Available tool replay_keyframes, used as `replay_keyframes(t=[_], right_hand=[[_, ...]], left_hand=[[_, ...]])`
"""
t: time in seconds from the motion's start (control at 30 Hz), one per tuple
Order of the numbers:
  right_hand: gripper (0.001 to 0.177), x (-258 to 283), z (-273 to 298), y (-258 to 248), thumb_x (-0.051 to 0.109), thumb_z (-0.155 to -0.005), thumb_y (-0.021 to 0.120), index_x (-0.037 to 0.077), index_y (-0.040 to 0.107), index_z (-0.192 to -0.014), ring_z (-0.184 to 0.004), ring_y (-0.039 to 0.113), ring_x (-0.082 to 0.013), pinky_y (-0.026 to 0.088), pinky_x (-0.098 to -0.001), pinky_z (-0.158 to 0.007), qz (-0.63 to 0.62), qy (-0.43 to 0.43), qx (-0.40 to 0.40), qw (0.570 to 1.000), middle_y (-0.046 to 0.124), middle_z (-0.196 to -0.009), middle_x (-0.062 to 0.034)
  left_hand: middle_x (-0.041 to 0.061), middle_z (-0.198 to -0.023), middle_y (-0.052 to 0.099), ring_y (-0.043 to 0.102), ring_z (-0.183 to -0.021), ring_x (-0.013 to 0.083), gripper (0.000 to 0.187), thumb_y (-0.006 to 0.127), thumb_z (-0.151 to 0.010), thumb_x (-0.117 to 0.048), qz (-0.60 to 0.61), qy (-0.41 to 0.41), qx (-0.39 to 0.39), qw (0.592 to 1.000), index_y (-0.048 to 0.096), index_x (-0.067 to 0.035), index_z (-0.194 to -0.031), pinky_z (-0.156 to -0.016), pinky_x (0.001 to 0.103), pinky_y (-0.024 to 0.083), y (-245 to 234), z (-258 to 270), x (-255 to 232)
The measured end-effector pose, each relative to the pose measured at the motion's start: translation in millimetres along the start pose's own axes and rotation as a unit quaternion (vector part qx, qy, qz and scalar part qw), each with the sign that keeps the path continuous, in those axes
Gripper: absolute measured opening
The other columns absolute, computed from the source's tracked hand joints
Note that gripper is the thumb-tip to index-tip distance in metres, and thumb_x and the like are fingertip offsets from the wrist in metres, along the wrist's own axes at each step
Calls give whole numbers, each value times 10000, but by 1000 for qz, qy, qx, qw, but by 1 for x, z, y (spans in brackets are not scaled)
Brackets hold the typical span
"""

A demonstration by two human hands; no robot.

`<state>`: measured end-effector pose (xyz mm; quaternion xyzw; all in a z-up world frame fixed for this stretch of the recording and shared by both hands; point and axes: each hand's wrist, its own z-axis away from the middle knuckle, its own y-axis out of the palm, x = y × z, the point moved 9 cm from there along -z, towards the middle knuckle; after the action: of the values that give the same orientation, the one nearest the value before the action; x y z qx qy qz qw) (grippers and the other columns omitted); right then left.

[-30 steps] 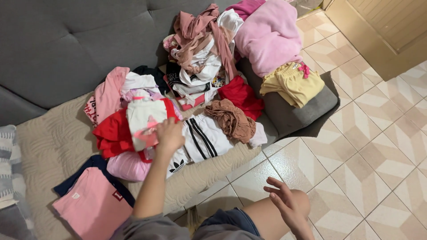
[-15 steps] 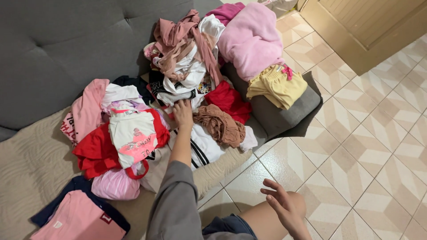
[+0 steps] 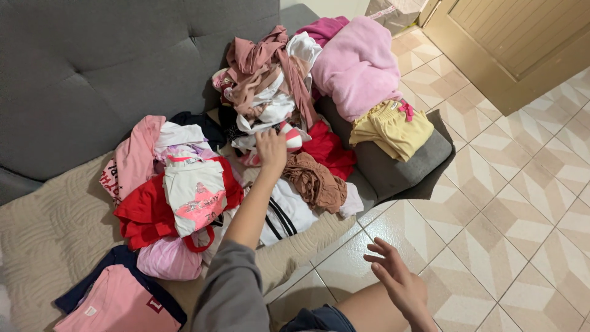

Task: Organizing and putting away folded clothes into a storage cabinet.

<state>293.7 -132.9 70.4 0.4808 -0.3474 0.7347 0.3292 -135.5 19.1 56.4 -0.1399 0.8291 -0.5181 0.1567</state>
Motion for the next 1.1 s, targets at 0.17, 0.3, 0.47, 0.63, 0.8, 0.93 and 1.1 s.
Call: replay_keyframes(t=[0.17, 0.3, 0.47, 0.63, 0.8, 0.93, 1.1], right_hand=[[650, 12, -1, 16, 155, -950, 582, 116, 345, -1555, -1278, 630, -271, 483, -408, -1045, -22, -1, 16, 1000, 562, -1473, -147], [782, 13, 4, 17, 130, -927, 617, 127, 221, -1601, -1312, 595, -302, 474, -424, -1059, -65, -29, -22, 997, 462, -1538, -163], [1017, 80, 38, -22, 104, -818, 753, 88, 110, -1607, -1382, 487, -317, 473, -444, -1049, 124, -155, -193, 961, 328, -1588, -190], [1045, 62, 92, -87, 108, -795, 769, 98, 120, -1615, -1347, 542, -312, 494, -425, -1078, 91, -101, -323, 937, 385, -1544, -173], [1025, 35, 199, -155, 122, -659, 887, 111, 312, -1507, -1213, 607, -298, 525, -415, -1001, 88, -75, -500, 858, 538, -1371, -137], [563, 20, 302, -174, 60, -724, 918, 110, 667, -1226, -1336, 596, -334, 502, -414, -1099, 245, -123, -559, 783, 678, -1277, -110], [494, -9, 421, -163, 40, -614, 902, 67, 684, -1056, -1134, 657, -284, 537, -369, -942, 149, -8, -670, 727, 640, -1151, -100]], left_hand=[[93, -1014, 665, 639, -945, 244, 242, 698, -850, -259, 26, 74, 70, 994, 757, -144, -1054, -813, 434, 451, -97, 28, -62], [79, -1066, 666, 649, -981, 261, 263, 725, -802, -254, 85, 180, 48, 979, 744, -161, -1047, -753, 439, 509, -150, 77, -135], [83, -958, 674, 673, -897, 286, 224, 666, -817, -138, 225, 330, 44, 916, 749, -164, -1023, -741, 478, 530, -207, 119, -218], [104, -903, 672, 680, -842, 308, 190, 640, -782, -82, 359, 486, 131, 786, 725, -122, -947, -692, 460, 554, -249, 171, -326], [94, -895, 655, 662, -812, 303, 176, 722, -735, -128, 421, 630, 172, 630, 692, -112, -908, -626, 454, 539, -292, 255, -426], [80, -908, 651, 664, -855, 297, 144, 724, -769, -136, 429, 737, 187, 488, 689, -131, -909, -654, 457, 536, -327, 334, -480], [128, -971, 623, 635, -936, 363, 428, 801, -684, -150, 467, 752, 377, 274, 661, -108, -1086, -770, 458, 523, -374, 423, -535]])
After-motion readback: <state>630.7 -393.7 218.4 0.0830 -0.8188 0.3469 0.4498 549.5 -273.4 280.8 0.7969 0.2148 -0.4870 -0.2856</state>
